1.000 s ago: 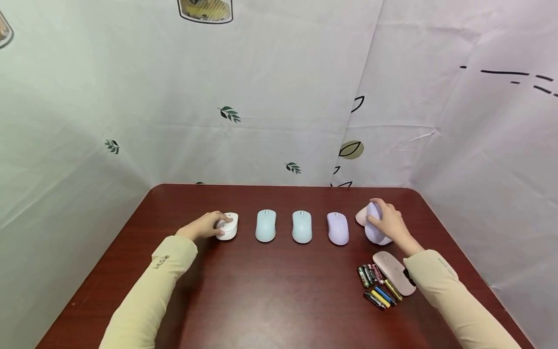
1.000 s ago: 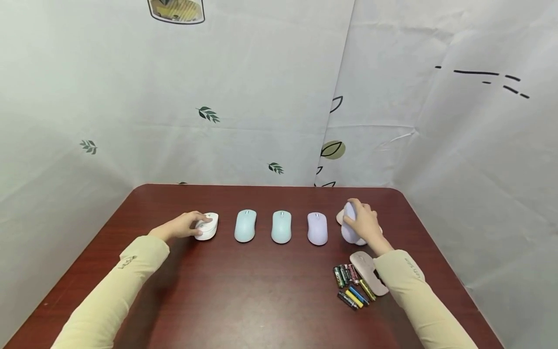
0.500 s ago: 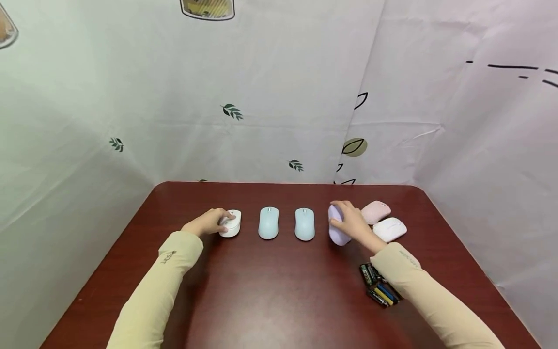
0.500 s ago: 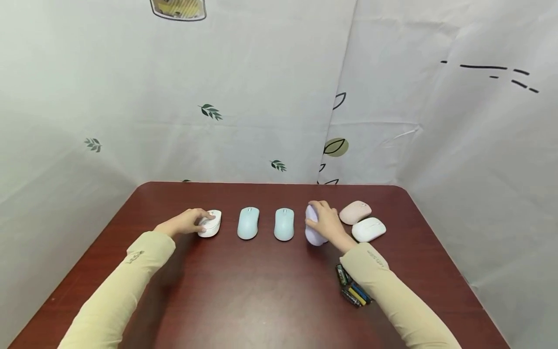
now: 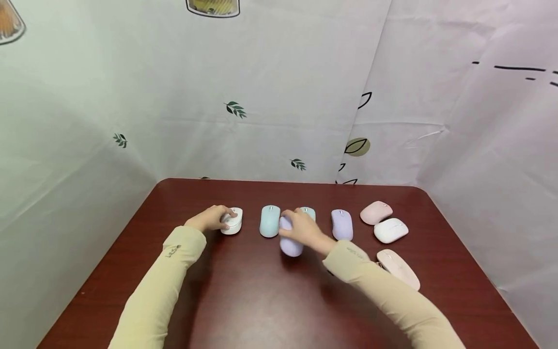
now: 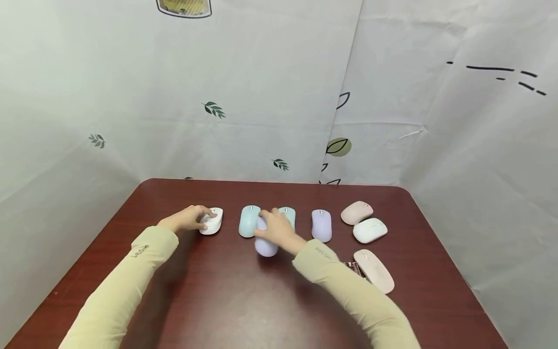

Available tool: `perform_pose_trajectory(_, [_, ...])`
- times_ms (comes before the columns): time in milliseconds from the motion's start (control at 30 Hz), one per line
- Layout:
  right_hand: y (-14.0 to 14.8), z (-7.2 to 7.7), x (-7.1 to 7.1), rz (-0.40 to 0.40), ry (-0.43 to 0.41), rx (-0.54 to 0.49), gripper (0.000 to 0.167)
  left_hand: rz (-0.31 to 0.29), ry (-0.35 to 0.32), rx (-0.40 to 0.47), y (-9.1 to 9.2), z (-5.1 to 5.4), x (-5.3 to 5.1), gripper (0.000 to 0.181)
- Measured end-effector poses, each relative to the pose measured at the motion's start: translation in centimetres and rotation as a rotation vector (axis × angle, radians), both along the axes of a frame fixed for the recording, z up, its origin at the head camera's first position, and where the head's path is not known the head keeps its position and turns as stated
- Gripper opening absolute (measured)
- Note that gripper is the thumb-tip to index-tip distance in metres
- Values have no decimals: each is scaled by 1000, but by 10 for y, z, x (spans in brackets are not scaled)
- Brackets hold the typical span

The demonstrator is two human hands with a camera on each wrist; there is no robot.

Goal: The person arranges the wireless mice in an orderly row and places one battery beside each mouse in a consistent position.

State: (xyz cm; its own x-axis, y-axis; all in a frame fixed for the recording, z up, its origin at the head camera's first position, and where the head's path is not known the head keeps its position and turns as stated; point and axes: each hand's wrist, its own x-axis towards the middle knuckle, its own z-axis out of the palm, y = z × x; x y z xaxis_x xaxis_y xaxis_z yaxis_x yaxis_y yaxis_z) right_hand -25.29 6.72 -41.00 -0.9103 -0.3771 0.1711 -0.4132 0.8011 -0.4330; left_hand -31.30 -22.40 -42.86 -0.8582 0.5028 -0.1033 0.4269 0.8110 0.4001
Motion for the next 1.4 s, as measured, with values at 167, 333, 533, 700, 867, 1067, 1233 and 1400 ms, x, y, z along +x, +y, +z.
perform_pose_trajectory(167, [-42, -7, 8, 58, -27, 40, 48, 1, -8, 2, -2, 1, 1, 35])
perform_pose_trajectory(333, [-72, -8, 11, 76, -69, 83, 48, -31, 15, 11, -4, -2, -2, 35])
perform_pose_trajectory(533, [-104, -8, 12, 127, -82, 155, 47, -42, 52, -12, -13, -1, -3, 36])
perform_pose_trajectory(700, [-134, -17, 16, 130, -49, 254, 44, -56, 73, -28, -17, 1, -1, 37])
perform_pose_trajectory(867, [-159, -23, 24, 92, -47, 402, 45, -56, 64, -2, -14, 1, -1, 34])
perform_pose_trajectory(1067, [-177, -27, 33, 56, -40, 544, 51, -40, -5, -11, -7, 1, -3, 35])
perform_pose_trajectory(1233, [-185, -31, 38, -15, -30, 615, 54, -23, -32, -30, -3, 0, -5, 35])
perform_pose_trajectory(1400, [-191, -34, 38, -77, -19, 626, 57, -30, -16, -25, 0, 2, -4, 34])
